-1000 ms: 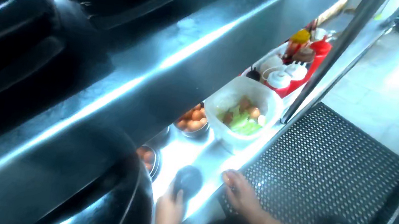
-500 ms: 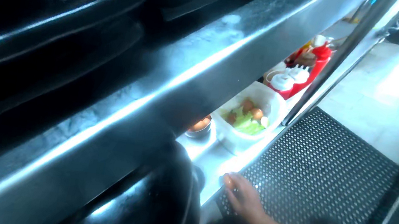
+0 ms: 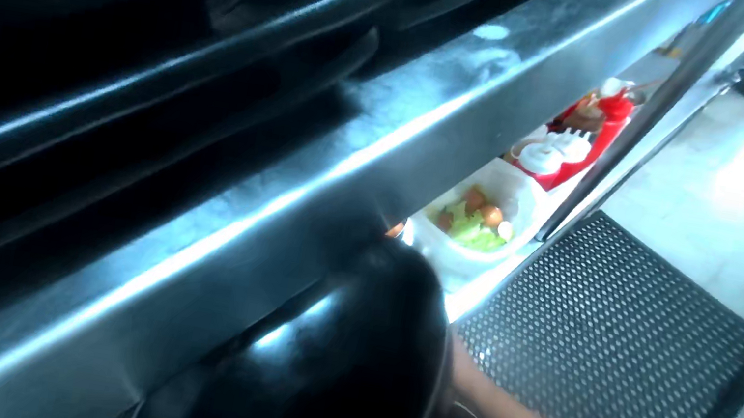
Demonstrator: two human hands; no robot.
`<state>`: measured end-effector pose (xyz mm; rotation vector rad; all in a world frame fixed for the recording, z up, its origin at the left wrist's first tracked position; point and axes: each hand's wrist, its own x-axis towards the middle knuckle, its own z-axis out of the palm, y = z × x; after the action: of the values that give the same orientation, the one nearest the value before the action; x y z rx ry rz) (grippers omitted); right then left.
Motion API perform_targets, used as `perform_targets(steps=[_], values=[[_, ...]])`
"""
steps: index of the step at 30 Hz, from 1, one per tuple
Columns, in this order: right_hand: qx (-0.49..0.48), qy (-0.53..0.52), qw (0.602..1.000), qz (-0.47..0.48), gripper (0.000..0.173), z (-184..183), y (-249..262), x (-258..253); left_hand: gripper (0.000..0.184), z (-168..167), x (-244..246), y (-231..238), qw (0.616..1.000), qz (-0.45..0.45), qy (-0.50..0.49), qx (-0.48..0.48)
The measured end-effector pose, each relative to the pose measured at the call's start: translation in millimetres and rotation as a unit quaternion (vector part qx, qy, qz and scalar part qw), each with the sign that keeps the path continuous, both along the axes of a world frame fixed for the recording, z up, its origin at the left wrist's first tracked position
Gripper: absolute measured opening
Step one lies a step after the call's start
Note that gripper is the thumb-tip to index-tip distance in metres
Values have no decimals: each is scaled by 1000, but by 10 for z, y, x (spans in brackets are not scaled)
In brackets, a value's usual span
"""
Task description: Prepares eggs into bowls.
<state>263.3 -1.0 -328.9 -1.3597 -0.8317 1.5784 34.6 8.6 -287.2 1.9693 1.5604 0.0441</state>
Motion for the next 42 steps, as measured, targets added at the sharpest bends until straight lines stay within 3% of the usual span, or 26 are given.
perform_targets(steps=[1, 3, 4, 6, 8, 10, 13, 15, 19, 21, 26, 30, 32, 37, 42], values=[[-43, 35, 998, 18, 34, 170, 26, -36, 33, -511, -217, -32, 979, -41, -37, 198], [-79, 86, 990, 77, 37, 315, 102, -90, 33, -176, -125, -23, 998, 3, 28, 55], [-67, 111, 987, 95, 38, 195, 130, -137, 33, -4, -34, -26, 999, 33, 15, 31], [-48, 126, 984, 113, 40, 162, 123, -257, 32, -131, 6, -32, 979, 69, -132, 143], [-46, 121, 983, 131, 38, 209, 120, -374, 38, -10, 55, 3, 947, 99, -296, 77], [-53, 125, 981, 141, 37, 262, 124, -457, 37, 26, 49, 32, 931, 117, -344, 27], [-47, 111, 981, 149, 38, 239, 136, -527, 29, 95, 28, 47, 934, 143, -328, 1], [-20, 49, 986, 157, 39, 170, 150, -558, 26, 114, 16, 45, 936, 155, -317, 4], [101, -76, 977, 171, 48, -57, 176, -578, 21, 198, 58, 29, 941, 182, -285, 17], [159, -122, 965, 169, 43, -130, 179, -585, 21, 238, 88, 23, 941, 194, -278, 14], [199, -156, 953, 167, 30, 209, 75, -574, 27, -328, -173, 29, 946, 133, -284, 79], [238, -251, 920, 185, 30, 55, 124, -620, 27, -360, -152, 7, 950, 145, -268, 71], [212, -298, 908, 202, 33, 26, 166, -667, 25, -356, -126, -2, 954, 131, -251, 99], [172, -318, 904, 227, 34, 211, 182, -703, 20, 216, 161, -11, 957, 202, -204, 43], [233, -339, 889, 201, 34, -433, 259, -776, 19, 169, 139, 7, 955, 213, -203, 46]])
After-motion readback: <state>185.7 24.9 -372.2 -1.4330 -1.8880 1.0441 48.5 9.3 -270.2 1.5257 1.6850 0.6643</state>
